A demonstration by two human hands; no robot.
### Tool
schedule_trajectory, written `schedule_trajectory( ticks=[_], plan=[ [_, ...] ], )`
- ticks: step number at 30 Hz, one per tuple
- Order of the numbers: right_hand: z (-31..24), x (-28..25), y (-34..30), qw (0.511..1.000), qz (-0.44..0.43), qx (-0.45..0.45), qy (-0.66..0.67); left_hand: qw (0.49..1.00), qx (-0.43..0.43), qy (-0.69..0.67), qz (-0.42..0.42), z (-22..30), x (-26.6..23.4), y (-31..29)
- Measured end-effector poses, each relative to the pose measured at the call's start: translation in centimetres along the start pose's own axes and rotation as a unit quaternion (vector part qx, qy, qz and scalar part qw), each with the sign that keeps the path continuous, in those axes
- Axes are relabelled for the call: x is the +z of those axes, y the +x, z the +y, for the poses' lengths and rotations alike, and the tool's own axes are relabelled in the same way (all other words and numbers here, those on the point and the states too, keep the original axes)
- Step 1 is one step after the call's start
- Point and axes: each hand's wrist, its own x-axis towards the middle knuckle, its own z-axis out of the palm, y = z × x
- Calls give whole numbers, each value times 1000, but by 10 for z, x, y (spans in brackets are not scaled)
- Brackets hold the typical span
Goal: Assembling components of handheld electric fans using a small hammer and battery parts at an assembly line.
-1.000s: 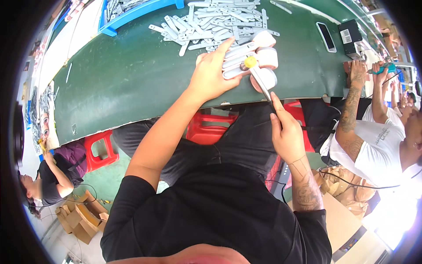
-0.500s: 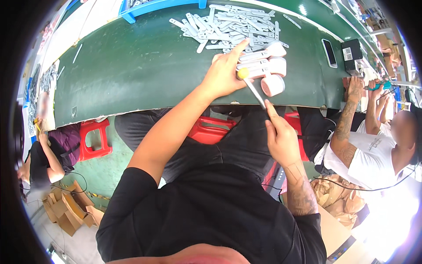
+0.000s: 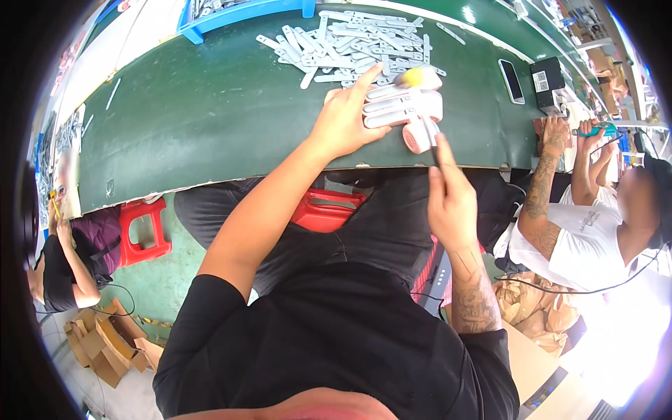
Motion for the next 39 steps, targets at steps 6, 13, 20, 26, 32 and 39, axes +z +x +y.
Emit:
schedule_trajectory(
  ticks=[6,13,20,26,32,39],
  plan=[
    [3,-2,-1,995,-27,101,2,1000,-5,1,3,3,-1,-1],
    [-4,6,-3,985,-95,142,-11,1000,-13,-9,5,-1,-2,3],
    [-6,21,-12,993,-109,37,-25,1000,-13,-15,15,1,2,-1],
    [-7,22,-10,990,-134,48,-26,1000,-12,-5,12,0,2,3],
    [-6,3,14,994,-6,98,55,1000,-12,1,17,1,0,4],
    [5,6,20,987,-58,151,-16,999,-30,-11,-7,2,1,3]
  ],
)
